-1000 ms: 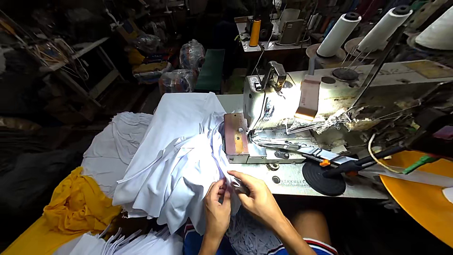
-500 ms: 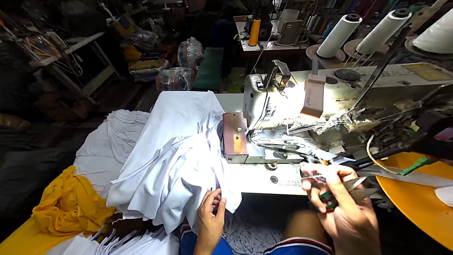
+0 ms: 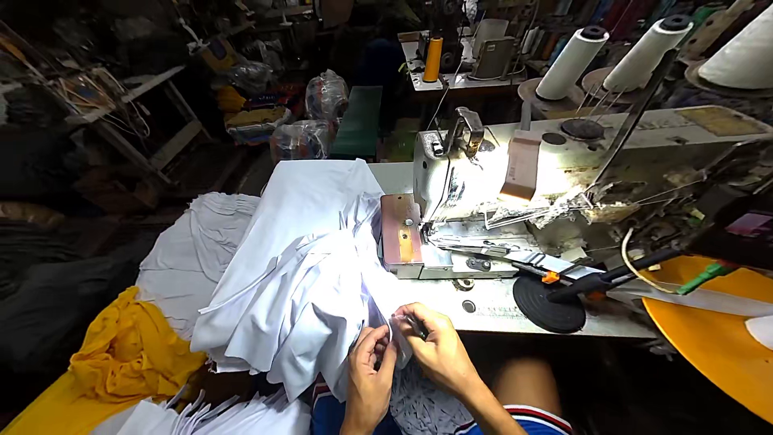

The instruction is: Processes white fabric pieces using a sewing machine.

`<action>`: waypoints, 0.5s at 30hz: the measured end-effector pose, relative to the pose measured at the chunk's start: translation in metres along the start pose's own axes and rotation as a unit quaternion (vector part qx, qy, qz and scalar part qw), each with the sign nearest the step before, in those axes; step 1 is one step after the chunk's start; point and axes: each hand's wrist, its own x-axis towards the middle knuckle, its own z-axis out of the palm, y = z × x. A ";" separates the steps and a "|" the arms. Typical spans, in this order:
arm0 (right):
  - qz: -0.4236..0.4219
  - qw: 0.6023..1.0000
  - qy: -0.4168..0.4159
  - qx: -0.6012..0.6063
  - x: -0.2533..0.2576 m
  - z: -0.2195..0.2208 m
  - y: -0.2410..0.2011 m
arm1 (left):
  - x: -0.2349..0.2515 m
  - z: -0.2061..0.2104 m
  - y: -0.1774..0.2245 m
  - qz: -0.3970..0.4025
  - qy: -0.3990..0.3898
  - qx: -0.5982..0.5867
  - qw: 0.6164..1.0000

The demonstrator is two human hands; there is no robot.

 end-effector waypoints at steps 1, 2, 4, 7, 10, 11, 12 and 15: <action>0.006 1.000 0.014 0.022 0.000 -0.003 -0.002 | -0.001 -0.001 -0.001 -0.002 0.000 -0.001 1.000; 0.015 0.998 0.033 0.049 0.000 -0.007 -0.004 | -0.002 -0.001 -0.002 -0.005 0.000 0.000 1.000; 0.032 0.988 0.091 0.121 0.000 -0.017 -0.007 | -0.003 -0.002 -0.006 -0.008 -0.001 0.007 1.000; 0.027 0.951 0.170 0.257 0.000 -0.047 -0.023 | -0.005 -0.005 -0.014 -0.002 0.003 0.024 1.000; 0.031 0.904 0.242 0.351 -0.010 -0.086 -0.043 | -0.005 -0.008 -0.022 -0.002 0.009 0.073 0.997; 0.021 0.902 0.248 0.354 -0.017 -0.103 -0.047 | -0.004 -0.010 -0.025 0.002 0.012 0.099 0.995; 0.014 0.902 0.262 0.342 -0.025 -0.119 -0.053 | -0.003 -0.011 -0.028 0.004 0.015 0.125 0.992; -0.031 0.892 0.345 0.291 -0.060 -0.174 -0.065 | -0.001 -0.013 -0.035 0.006 0.017 0.162 0.987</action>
